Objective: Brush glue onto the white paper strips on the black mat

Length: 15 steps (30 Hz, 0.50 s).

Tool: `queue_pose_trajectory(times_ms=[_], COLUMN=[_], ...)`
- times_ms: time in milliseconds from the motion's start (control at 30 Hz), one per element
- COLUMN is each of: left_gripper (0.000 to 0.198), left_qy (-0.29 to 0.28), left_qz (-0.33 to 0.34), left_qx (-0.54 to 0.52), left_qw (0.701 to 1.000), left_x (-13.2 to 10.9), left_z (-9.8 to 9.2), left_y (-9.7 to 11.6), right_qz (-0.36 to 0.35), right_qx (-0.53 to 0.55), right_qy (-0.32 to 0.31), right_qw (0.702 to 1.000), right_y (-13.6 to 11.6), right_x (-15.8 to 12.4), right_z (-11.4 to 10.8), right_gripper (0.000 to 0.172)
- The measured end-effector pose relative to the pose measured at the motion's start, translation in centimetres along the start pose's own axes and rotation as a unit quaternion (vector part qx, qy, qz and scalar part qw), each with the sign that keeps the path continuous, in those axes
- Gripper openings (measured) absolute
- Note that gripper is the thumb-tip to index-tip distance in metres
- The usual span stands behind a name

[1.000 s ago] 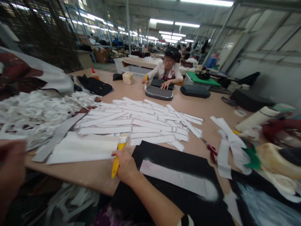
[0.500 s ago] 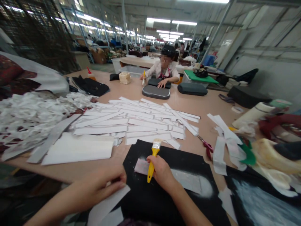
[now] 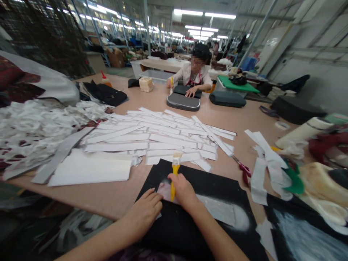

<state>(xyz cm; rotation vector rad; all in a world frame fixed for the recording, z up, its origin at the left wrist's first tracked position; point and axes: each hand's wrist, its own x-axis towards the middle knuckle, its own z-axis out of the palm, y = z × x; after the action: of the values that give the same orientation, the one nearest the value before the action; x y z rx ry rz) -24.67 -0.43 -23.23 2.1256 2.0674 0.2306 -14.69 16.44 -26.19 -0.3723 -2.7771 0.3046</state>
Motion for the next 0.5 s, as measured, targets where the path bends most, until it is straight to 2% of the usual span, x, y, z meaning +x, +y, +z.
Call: queue_pose_trajectory(times_ms=[133, 200, 267, 333, 400, 467, 500], left_gripper=[0.013, 0.013, 0.014, 0.014, 0.012, 0.01, 0.01], left_qy=[-0.011, -0.002, 0.007, 0.013, 0.024, 0.039, 0.043], left_qz=[-0.007, -0.01, -0.017, -0.025, -0.038, -0.055, -0.063], left_qx=[-0.024, -0.05, -0.088, -0.14, -0.203, -0.271, -0.308], left_qw=[1.0, 0.999, 0.996, 0.99, 0.978, 0.96, 0.948], left_x=[0.1, 0.0, -0.3, -0.6, -1.1, -1.5, -1.5], left_z=[-0.2, -0.1, -0.3, -0.9, -1.9, -3.3, -4.0], left_y=[-0.1, -0.3, -0.5, -0.8, -0.9, -0.6, -0.3], right_qz=[0.115, 0.138, 0.132, 0.107, 0.095, 0.12, 0.136], right_qx=[-0.034, -0.056, -0.048, 0.001, 0.093, 0.229, 0.311], right_qy=[0.066, 0.086, 0.115, 0.143, 0.143, 0.11, 0.09], right_qw=[0.991, 0.985, 0.983, 0.984, 0.981, 0.96, 0.936], right_y=[3.4, 4.4, 4.5, 3.6, 1.8, -0.6, -2.0], right_x=[0.2, -0.3, -1.3, -2.5, -3.5, -4.3, -4.6], right_z=[-1.1, -1.7, -2.1, -2.6, -3.3, -4.4, -4.9], right_gripper=[0.029, 0.031, 0.033, 0.03, 0.022, 0.014, 0.014])
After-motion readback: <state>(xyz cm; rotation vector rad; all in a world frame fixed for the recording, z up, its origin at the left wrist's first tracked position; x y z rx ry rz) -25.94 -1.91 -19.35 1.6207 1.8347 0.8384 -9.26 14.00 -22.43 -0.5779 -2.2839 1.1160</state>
